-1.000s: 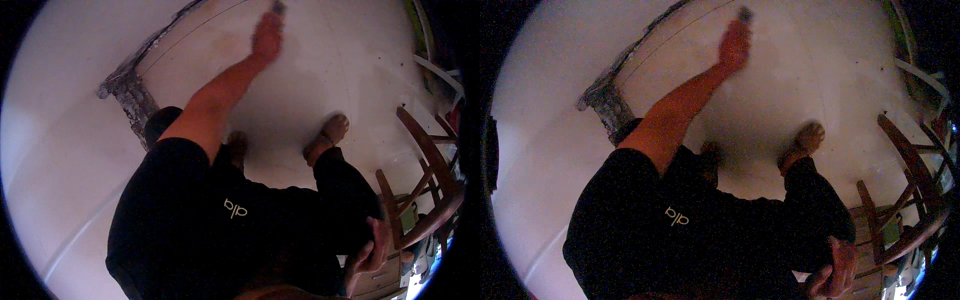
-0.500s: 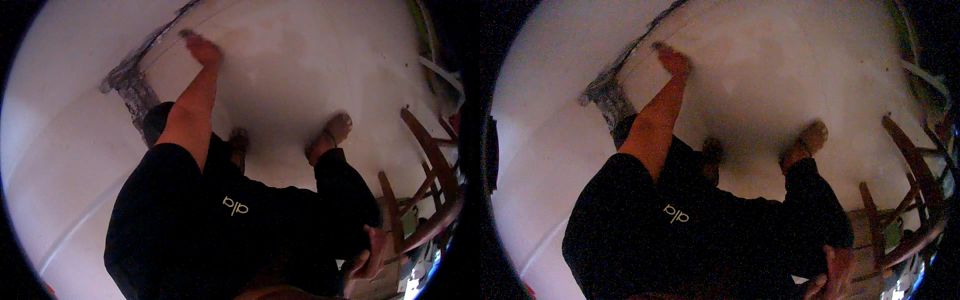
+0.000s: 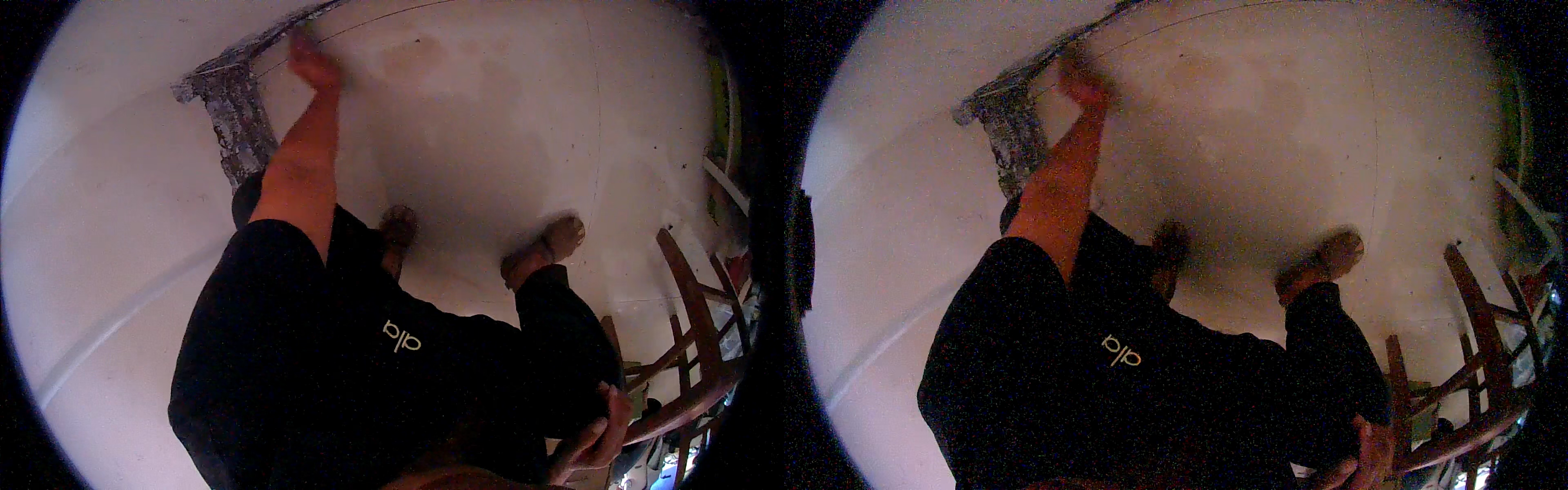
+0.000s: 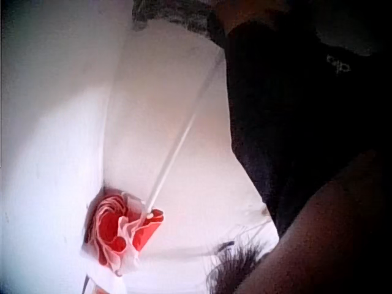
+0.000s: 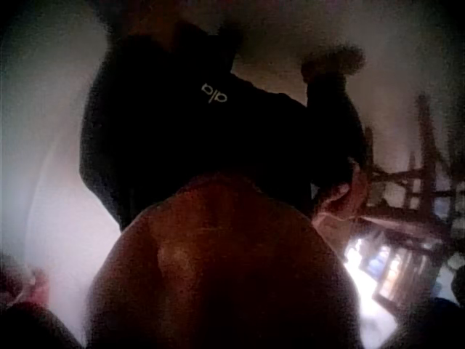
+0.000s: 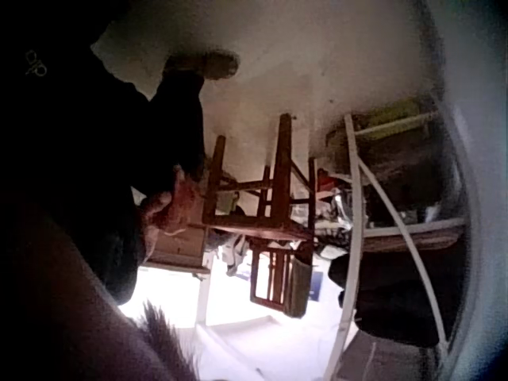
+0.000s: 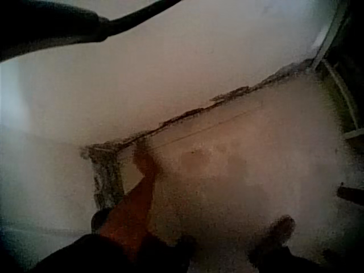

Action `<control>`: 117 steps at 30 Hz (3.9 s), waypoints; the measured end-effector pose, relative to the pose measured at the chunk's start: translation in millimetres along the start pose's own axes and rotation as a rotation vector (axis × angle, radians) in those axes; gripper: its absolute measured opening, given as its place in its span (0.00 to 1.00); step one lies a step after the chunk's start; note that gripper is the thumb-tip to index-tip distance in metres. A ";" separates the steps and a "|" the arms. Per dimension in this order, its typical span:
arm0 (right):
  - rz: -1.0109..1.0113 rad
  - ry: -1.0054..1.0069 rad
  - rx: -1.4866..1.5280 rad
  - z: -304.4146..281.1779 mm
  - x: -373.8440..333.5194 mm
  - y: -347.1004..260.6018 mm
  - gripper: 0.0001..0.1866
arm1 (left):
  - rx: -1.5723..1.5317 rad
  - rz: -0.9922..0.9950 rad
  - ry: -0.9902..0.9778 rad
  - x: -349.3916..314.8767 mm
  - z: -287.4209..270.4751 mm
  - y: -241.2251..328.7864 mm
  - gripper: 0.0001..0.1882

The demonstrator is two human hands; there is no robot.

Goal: The person rubs the tiled floor with a cloth and moves nearby papers and a stool to reach different areas.

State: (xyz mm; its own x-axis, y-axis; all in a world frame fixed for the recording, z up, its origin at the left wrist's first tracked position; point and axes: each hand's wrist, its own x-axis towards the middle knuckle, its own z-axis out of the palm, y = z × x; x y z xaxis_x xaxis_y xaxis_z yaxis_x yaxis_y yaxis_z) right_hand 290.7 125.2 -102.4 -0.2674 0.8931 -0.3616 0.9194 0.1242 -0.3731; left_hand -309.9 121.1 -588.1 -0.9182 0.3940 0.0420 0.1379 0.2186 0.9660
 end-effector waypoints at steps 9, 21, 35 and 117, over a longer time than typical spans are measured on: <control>0.090 -0.028 -0.046 -2.3 10.8 9.3 0.23 | 0.717 0.354 0.148 12.7 -32.6 -88.0 0.22; 0.101 0.016 0.025 -6.1 5.4 16.9 0.23 | -0.037 0.015 -0.094 -90.2 172.5 6.2 0.20; -0.056 0.045 0.112 -6.6 13.1 9.9 0.21 | 0.378 0.940 -1.051 -198.3 359.9 67.3 0.29; -0.144 0.107 0.317 -9.8 -21.2 28.9 0.22 | 0.155 1.046 -1.320 -280.2 334.7 100.9 0.21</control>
State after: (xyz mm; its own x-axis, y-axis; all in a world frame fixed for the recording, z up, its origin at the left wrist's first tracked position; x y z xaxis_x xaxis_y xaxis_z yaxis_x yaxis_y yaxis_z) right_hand 325.8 114.2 -97.2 -0.3405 0.9184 -0.2015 0.7354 0.1266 -0.6657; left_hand 85.6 331.6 -587.8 0.4865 0.8216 0.2970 0.5479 -0.5518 0.6287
